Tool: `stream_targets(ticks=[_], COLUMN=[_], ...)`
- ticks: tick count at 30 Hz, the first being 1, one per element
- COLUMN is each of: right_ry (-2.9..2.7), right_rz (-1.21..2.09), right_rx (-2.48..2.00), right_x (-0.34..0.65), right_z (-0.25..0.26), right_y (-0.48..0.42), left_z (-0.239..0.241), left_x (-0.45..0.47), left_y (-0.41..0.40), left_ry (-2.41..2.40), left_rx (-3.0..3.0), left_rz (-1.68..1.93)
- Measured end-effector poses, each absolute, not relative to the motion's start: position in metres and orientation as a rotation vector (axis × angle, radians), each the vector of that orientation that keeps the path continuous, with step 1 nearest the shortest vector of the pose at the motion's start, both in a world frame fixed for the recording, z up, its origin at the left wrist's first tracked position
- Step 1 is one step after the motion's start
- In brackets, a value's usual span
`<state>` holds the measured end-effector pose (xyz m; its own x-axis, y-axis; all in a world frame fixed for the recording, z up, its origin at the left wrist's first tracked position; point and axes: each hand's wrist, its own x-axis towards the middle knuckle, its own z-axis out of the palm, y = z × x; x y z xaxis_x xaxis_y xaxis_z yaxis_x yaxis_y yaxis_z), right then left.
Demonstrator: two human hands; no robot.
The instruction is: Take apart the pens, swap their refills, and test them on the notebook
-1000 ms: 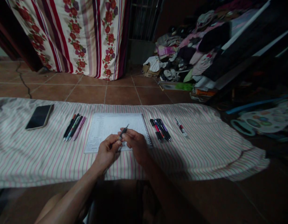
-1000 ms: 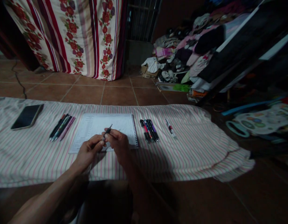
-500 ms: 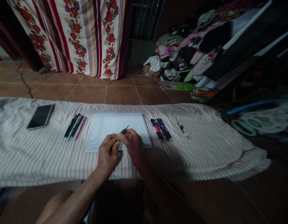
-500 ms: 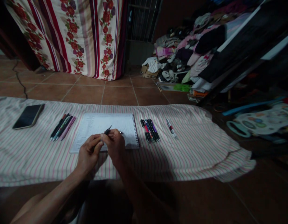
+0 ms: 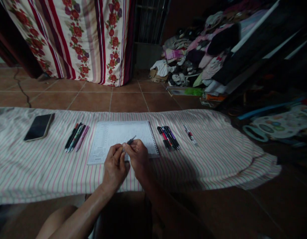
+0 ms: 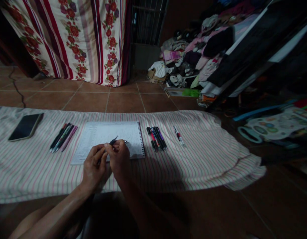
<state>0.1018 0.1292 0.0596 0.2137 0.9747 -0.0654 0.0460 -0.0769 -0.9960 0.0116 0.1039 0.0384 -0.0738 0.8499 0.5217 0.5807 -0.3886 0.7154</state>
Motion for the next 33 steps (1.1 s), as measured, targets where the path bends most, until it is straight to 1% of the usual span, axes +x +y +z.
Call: stream_targets(ticks=[6, 13, 19, 22, 25, 33], right_ry=[-1.093, -1.293, -1.305, -1.462, -1.676, -1.945], right_rz=[1.125, 1.152, 0.775, 0.597, 0.434, 0.202], right_rx=[-1.334, -1.302, -1.506, -1.67, -1.7, -1.772], right_x=[0.108, 0.122, 0.157, 0.168, 0.169, 0.157], right_z=[0.056, 0.064, 0.059, 0.054, 0.048, 0.034], right_y=[0.134, 0.137, 0.161, 0.169, 0.169, 0.169], left_z=[0.039, 0.043, 0.043, 0.046, 0.049, 0.05], left_x=[0.012, 0.008, -0.002, -0.008, -0.012, -0.017], left_y=[0.106, 0.111, 0.117, 0.12, 0.122, 0.12], left_ry=[1.527, 1.492, 1.461, 1.453, 1.438, 1.43], left_rx=[1.855, 1.564, 1.351, 1.249, 1.148, 1.11], left_rz=[1.403, 1.368, 1.399, 1.424, 1.428, 1.336])
